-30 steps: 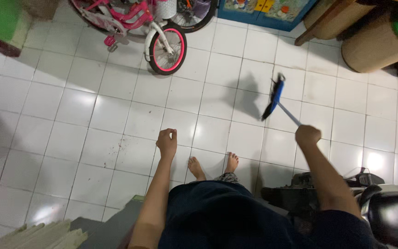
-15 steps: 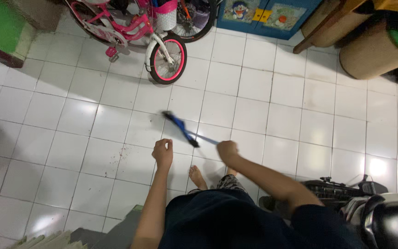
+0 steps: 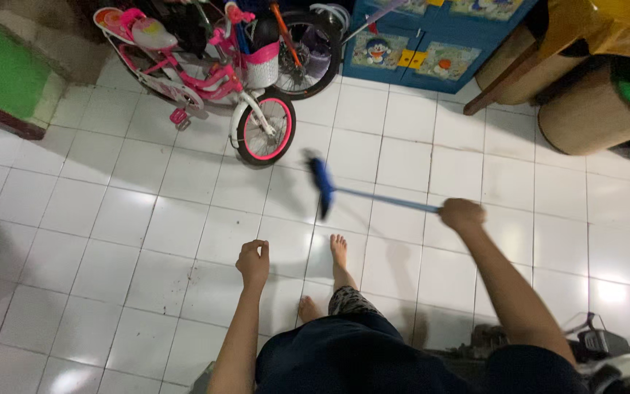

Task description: The person sweeps the tiled floor using a broom, navigating around a yellow-covered table, a motorcycle, and bicycles to collect debris.

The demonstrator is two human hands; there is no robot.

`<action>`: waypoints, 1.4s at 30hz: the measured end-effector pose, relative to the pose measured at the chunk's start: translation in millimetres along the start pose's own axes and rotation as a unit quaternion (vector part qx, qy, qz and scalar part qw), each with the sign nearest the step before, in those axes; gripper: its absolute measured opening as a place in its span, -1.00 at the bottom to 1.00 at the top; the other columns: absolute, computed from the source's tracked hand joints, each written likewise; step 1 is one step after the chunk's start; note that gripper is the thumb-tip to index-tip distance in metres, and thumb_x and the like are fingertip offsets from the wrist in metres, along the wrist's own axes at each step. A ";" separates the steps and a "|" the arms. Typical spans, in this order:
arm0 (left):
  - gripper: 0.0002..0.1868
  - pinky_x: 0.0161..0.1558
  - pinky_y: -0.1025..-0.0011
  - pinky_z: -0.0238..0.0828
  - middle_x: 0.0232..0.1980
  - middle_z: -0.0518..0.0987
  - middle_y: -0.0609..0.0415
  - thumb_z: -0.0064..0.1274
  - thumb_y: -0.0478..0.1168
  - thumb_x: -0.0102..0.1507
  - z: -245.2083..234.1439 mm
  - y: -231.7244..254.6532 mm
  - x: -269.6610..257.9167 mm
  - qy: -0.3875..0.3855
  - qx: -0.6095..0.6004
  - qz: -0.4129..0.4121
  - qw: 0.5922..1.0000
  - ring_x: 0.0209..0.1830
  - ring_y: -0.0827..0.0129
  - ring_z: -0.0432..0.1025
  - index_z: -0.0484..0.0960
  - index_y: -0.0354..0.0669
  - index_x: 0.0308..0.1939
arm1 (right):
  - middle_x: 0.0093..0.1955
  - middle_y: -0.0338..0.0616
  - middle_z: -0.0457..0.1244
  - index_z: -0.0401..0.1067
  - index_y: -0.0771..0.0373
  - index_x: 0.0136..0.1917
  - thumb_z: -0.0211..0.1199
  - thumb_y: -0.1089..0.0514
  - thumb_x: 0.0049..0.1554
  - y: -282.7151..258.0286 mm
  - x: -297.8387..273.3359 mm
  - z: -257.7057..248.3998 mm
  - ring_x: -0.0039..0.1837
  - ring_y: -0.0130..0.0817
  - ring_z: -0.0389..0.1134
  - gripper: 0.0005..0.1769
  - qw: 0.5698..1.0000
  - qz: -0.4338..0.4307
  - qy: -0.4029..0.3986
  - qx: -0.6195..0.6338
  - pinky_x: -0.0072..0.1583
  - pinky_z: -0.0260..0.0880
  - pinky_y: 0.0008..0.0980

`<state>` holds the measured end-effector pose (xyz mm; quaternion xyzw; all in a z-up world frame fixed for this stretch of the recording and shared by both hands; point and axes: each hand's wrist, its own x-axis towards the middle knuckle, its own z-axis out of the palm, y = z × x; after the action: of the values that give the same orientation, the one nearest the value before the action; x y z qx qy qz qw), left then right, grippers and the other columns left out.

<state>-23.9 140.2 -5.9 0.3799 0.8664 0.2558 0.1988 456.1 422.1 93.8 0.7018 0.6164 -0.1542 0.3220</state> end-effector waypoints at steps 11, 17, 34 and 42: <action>-0.76 0.01 0.16 0.34 0.03 0.63 0.03 0.07 -0.03 0.32 27.8 93.8 90.1 0.032 -0.038 -0.005 0.999 -0.11 0.17 0.51 0.73 -0.06 -0.16 | 0.02 -0.07 0.46 0.67 0.11 0.03 0.23 0.12 0.14 1.6 131.1 -80.8 0.03 -0.18 0.51 -0.74 0.987 0.089 0.133 0.023 -0.22 0.46 -0.20; -0.69 0.06 0.14 0.33 0.04 0.62 -0.01 0.02 0.01 0.34 41.0 95.6 103.0 0.054 -0.043 -0.053 0.996 -0.02 0.14 0.51 0.72 -0.11 -0.15 | 0.01 -0.20 0.43 0.61 0.11 0.06 0.25 0.17 0.15 -106.4 160.7 -67.5 0.00 -0.25 0.50 -0.78 0.980 -0.051 0.175 -0.080 -0.24 0.43 -0.22; -0.68 0.00 0.16 0.44 -0.04 0.65 0.02 -0.02 0.05 0.38 58.2 113.3 141.4 0.030 -0.023 -0.073 0.997 -0.07 0.12 0.54 0.71 -0.05 -0.10 | -0.19 -0.03 0.41 0.57 0.15 -0.18 0.19 0.04 0.06 -224.0 145.6 -42.9 -0.10 -0.07 0.48 -0.79 0.927 -0.357 0.091 -0.075 -0.13 0.48 -0.01; -0.70 0.00 0.08 0.37 0.02 0.62 -0.01 0.01 0.05 0.35 74.2 119.0 189.2 0.046 -0.024 -0.060 0.997 -0.03 0.08 0.53 0.71 -0.03 -0.12 | -0.02 -0.03 0.48 0.66 0.21 -0.02 0.24 -0.01 0.16 -84.8 194.6 -230.5 0.03 -0.11 0.54 -0.69 0.984 -0.117 0.047 -0.129 -0.06 0.48 -0.11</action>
<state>-37.3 374.7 -22.2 0.3106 0.8895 0.2813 0.1824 370.2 721.8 124.0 0.5838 0.7237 -0.0768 0.3600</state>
